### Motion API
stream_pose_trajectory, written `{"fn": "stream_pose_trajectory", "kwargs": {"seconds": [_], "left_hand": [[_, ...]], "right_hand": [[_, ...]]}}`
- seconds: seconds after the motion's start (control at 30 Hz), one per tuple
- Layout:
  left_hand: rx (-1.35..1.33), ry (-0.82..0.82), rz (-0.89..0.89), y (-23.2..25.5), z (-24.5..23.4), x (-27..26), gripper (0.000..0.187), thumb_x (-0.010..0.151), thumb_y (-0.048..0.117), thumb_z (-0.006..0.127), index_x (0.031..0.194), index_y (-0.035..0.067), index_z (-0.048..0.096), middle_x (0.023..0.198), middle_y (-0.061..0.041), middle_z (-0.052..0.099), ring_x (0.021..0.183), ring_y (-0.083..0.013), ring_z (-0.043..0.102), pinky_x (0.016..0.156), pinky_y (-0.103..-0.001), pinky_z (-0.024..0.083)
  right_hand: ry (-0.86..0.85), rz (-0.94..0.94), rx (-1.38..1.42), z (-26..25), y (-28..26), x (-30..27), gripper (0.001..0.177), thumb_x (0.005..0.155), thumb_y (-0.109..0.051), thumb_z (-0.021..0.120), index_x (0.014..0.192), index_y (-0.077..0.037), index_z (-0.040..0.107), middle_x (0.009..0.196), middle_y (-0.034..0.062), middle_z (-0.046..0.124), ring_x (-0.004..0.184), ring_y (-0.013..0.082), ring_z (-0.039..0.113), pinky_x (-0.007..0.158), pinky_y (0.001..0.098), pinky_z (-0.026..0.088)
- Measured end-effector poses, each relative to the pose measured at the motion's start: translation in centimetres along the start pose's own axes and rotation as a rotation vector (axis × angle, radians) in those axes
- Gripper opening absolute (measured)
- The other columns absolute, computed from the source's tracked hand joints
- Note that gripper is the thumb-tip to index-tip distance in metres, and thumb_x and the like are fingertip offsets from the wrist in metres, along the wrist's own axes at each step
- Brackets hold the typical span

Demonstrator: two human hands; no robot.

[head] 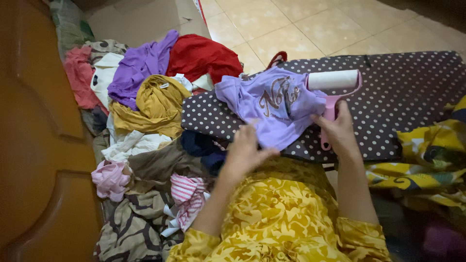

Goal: The person uses a pink lint roller to clean several pieces of clothing. They roll the sticky surface over a yellow patterned garment, a purple t-shirt, and a mustard-colored shirt, moving each item aside after cleaning.

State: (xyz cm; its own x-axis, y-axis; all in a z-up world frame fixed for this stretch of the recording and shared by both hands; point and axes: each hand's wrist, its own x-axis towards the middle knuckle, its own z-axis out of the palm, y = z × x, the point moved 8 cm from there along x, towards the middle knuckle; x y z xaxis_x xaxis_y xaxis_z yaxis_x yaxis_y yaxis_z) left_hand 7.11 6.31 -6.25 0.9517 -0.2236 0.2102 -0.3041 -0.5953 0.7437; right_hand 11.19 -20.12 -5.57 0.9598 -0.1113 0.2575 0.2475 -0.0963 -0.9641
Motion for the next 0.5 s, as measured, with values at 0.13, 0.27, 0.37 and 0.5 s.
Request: {"fn": "stream_pose_trajectory", "kwargs": {"seconds": [0.13, 0.27, 0.37, 0.5], "left_hand": [[0.364, 0.142, 0.282, 3.7, 1.4, -1.9, 0.062, 0.066, 0.015, 0.076, 0.126, 0.016, 0.062, 0.126, -0.022, 0.058, 0.103, -0.0429, 0.066, 0.084, -0.047, 0.055], [-0.017, 0.117, 0.224, 3.0, -0.1, -1.1, 0.039, 0.083, -0.009, 0.066, 0.116, 0.011, 0.073, 0.124, -0.014, 0.062, 0.095, -0.0324, 0.071, 0.085, -0.041, 0.059], [-0.498, 0.118, 0.143, 2.4, -3.3, -0.8, 0.046, 0.079, -0.017, 0.05, 0.118, 0.003, 0.066, 0.139, -0.016, 0.055, 0.086, -0.0246, 0.074, 0.075, -0.033, 0.064], [-1.096, -0.368, 0.097, 5.2, -3.9, -2.8, 0.046, 0.088, -0.016, 0.043, 0.125, 0.002, 0.064, 0.111, -0.015, 0.071, 0.1, -0.022, 0.073, 0.087, -0.033, 0.064]], "right_hand": [[0.062, -0.042, -0.029, 0.3, -0.6, 0.5, 0.051, 0.088, -0.003, 0.076, 0.133, 0.003, 0.052, 0.124, 0.0098, 0.066, 0.109, 0.0155, 0.066, 0.095, 0.0287, 0.054], [0.175, 0.032, 0.01, -1.3, -1.7, 0.7, 0.054, 0.087, -0.01, 0.078, 0.133, 0.0, 0.05, 0.116, 0.0108, 0.067, 0.093, 0.016, 0.068, 0.076, 0.0283, 0.057], [0.199, 0.074, 0.196, -3.8, -3.6, -0.6, 0.06, 0.084, -0.013, 0.078, 0.133, -0.002, 0.045, 0.107, 0.0088, 0.066, 0.081, 0.0155, 0.07, 0.064, 0.0279, 0.06], [-0.03, 0.015, 0.392, -5.3, -8.4, -3.9, 0.046, 0.091, -0.012, 0.066, 0.132, 0.005, 0.055, 0.087, 0.0071, 0.065, 0.055, 0.0089, 0.056, 0.05, 0.0204, 0.044]]}}
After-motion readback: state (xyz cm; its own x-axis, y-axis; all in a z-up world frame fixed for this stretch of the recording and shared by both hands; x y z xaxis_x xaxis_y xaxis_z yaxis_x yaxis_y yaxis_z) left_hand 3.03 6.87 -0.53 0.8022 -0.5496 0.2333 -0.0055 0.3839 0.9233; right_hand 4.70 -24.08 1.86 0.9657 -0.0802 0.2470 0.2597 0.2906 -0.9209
